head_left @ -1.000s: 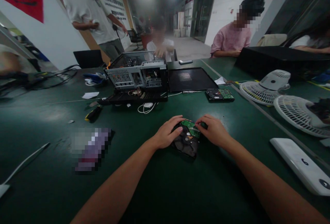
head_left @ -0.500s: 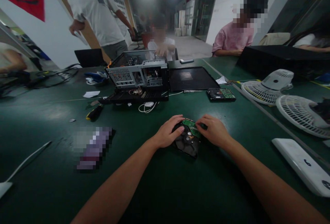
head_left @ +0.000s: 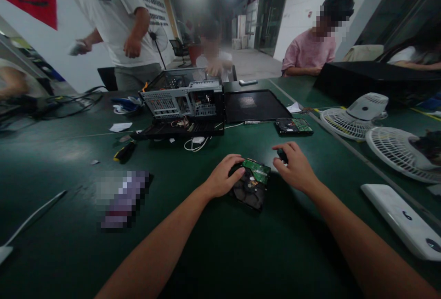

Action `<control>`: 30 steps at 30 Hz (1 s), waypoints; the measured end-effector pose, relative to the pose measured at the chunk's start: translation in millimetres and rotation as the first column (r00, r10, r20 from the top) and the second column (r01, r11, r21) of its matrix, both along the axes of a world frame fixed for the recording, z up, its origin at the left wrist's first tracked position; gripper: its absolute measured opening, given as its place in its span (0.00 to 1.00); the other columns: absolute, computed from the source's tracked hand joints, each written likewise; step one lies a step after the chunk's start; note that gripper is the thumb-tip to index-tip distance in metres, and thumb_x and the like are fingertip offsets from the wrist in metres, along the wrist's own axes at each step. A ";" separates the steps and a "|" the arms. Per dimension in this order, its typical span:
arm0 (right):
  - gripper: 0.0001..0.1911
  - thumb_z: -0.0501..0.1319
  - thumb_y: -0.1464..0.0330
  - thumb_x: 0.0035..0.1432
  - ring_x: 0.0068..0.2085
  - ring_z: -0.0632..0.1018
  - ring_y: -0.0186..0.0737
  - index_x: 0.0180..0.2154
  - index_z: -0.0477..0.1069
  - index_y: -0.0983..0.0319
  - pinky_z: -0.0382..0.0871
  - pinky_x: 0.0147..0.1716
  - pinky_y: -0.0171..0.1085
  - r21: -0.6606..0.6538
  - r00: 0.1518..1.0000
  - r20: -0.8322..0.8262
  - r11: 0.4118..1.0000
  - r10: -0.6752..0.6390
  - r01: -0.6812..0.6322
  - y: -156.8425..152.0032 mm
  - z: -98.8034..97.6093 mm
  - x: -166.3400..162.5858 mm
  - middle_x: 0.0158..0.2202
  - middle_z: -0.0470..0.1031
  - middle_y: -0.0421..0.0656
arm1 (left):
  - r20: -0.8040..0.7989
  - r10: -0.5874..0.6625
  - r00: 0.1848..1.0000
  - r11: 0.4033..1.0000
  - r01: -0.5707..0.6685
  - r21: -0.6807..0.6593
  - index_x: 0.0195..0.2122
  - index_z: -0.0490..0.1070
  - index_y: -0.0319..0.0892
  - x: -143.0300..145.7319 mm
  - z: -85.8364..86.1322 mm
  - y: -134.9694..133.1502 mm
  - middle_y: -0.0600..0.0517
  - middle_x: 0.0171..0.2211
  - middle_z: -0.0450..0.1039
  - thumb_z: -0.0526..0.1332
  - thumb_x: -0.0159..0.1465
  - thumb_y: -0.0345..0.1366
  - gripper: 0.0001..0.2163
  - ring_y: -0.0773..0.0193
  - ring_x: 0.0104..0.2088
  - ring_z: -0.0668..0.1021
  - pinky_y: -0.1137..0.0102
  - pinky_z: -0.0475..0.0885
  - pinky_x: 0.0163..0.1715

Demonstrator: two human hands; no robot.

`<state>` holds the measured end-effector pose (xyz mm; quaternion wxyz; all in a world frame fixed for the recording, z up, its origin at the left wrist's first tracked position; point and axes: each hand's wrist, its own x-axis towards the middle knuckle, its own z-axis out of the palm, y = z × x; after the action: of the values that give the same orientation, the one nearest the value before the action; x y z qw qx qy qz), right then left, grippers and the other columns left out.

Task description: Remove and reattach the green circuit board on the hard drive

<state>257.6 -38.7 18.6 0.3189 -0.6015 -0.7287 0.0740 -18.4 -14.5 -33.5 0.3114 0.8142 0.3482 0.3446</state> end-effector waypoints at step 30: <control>0.31 0.66 0.70 0.65 0.47 0.85 0.45 0.66 0.59 0.54 0.83 0.49 0.46 0.504 0.963 -0.144 0.855 0.226 -0.125 -0.2 -23.3 -5.2 0.55 0.76 0.49 | -0.200 0.006 0.980 0.998 0.007 0.066 0.60 0.75 0.51 -2.0 -1.6 2.7 0.52 0.61 0.75 0.52 0.76 0.47 0.18 0.54 0.64 0.71 0.52 0.61 0.67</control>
<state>252.4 -39.0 -4.7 0.5235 -0.4213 -0.7401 -0.0247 -20.4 -11.8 -35.1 0.2476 0.8548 0.3658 0.2726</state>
